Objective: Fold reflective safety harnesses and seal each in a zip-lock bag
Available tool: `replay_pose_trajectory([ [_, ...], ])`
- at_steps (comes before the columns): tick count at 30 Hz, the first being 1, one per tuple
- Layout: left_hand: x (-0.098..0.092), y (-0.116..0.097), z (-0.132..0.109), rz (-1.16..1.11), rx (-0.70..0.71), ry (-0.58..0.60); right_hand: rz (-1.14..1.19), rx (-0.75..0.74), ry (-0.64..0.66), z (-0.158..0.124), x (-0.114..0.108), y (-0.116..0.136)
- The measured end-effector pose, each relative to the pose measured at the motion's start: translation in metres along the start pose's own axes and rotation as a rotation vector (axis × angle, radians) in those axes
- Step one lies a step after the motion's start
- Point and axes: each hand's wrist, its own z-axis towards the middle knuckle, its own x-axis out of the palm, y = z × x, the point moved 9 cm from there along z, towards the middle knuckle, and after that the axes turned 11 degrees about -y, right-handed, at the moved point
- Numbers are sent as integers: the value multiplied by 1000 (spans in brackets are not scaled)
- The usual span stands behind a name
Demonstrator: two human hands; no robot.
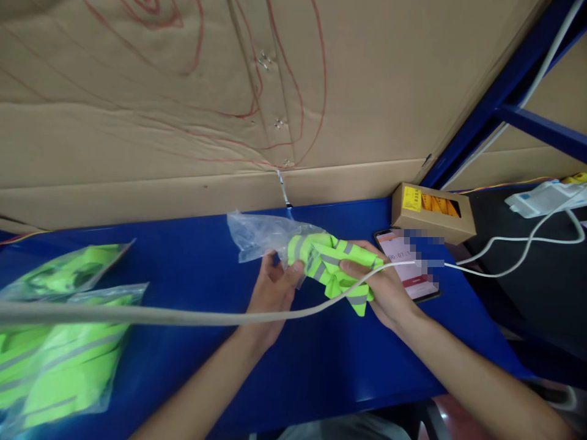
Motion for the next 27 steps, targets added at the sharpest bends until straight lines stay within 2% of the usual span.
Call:
replay_pose_trajectory([
  [5,14,7,-11,50,2,129,-126,-148,22,-4,2,3],
  [7,16,10,-16,29,-52,138,-82,-98,38,-3,4,-2],
  [10,23,9,-26,-16,-135,194,71,67,82,1,8,-14],
  [13,27,5,-31,-4,-119,233,152,166,126,2,12,-20],
  [15,21,7,-29,39,-81,181,73,91,112,2,11,-17],
  [18,11,15,-27,84,-63,85,-117,-160,10,0,4,-1],
  [20,9,19,-28,96,-81,60,-166,-221,-23,-1,3,3],
  [22,14,18,-32,68,-114,102,-107,-124,8,2,4,-3],
  [25,28,9,-38,-42,-151,238,96,84,88,7,9,-16],
  [27,32,3,-39,-90,-161,288,183,155,133,7,13,-21],
])
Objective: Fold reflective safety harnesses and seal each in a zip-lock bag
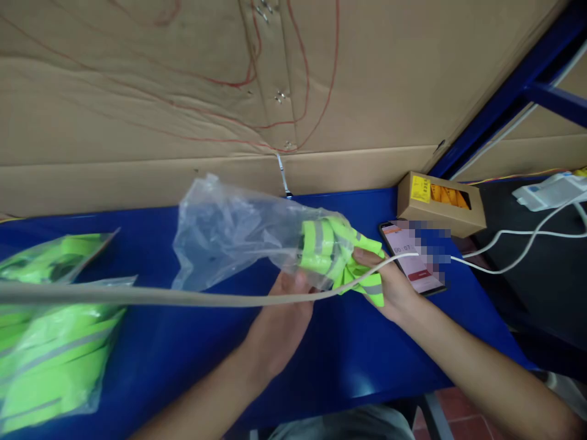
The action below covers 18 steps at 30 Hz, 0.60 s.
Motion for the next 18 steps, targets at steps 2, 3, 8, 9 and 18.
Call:
replay_pose_trajectory([
  [2,-2,-1,1,-19,-11,4,6,28,13,-1,2,-6],
  [3,-4,-1,1,-32,-10,-8,-11,26,6,-3,3,-8],
  [8,-11,5,-1,-21,36,-127,-62,5,-56,-12,11,-20],
  [9,-10,7,-2,-8,41,-138,-61,4,-64,-14,13,-21],
  [18,-4,36,-4,49,-42,-120,-156,-162,-156,-15,6,-16],
])
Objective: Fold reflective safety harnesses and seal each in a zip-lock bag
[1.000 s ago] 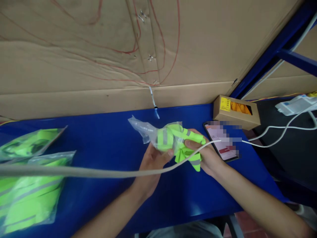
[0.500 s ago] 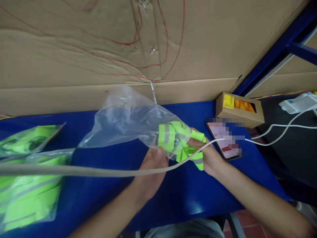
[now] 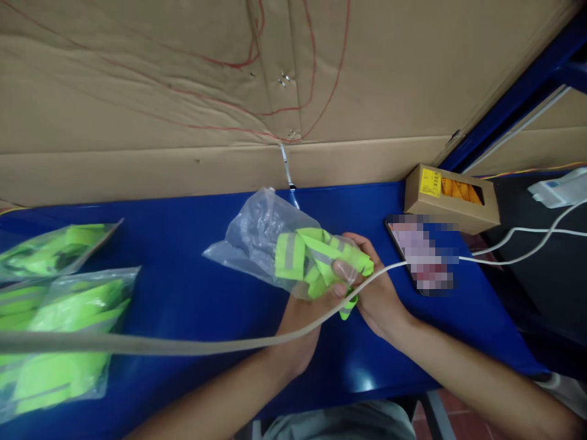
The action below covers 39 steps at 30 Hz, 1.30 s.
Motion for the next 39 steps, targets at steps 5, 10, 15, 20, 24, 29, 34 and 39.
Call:
replay_pose_trajectory([
  [5,4,8,-5,1,-86,48,-182,-329,-33,-6,-4,20],
  [10,-6,5,-2,28,-124,-36,-402,-373,33,-5,-2,16],
  [15,-11,3,2,10,-126,-75,-397,-245,161,1,2,13],
  [20,-18,-6,10,-54,-89,-106,-94,155,348,-2,15,-5],
  [24,-40,-19,21,-104,-27,-259,-102,11,222,4,9,-2],
  [29,-34,-20,22,-111,12,-172,-150,-171,211,-7,13,-1],
  [34,-18,-10,13,-60,30,-71,-117,-140,111,-6,8,1],
  [39,-17,-1,10,-7,-5,-108,-101,-88,207,-9,17,0],
])
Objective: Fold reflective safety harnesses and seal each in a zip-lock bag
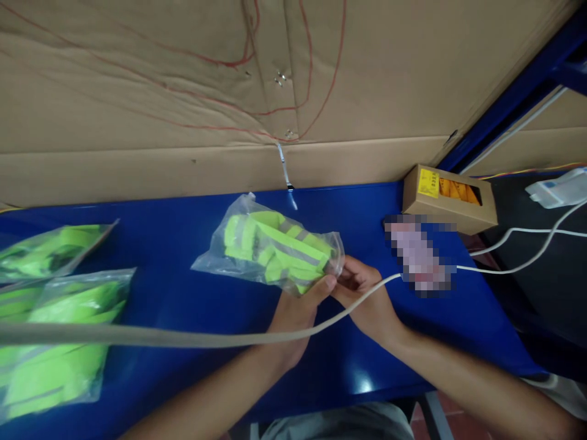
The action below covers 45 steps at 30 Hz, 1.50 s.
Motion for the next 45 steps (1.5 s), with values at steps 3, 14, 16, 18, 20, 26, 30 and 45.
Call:
replay_pose_trajectory([
  [3,-2,1,3,-6,-25,0,28,102,193,-6,14,-6],
  [14,-15,-16,17,72,29,15,-189,-89,-144,10,-28,11],
  [16,-10,-19,15,100,24,82,-128,-58,-141,12,-28,8],
  [18,-2,-18,11,150,-16,184,-113,-50,-100,13,-26,10],
  [20,3,-17,8,198,-59,247,-134,-66,-97,15,-27,14],
  [26,-3,0,9,274,-349,241,-204,-84,-170,21,-40,14],
  [30,-4,-1,0,365,-500,295,-224,-13,-221,30,-51,6],
  [45,24,-104,-65,1168,1482,426,137,148,278,1,-6,14],
])
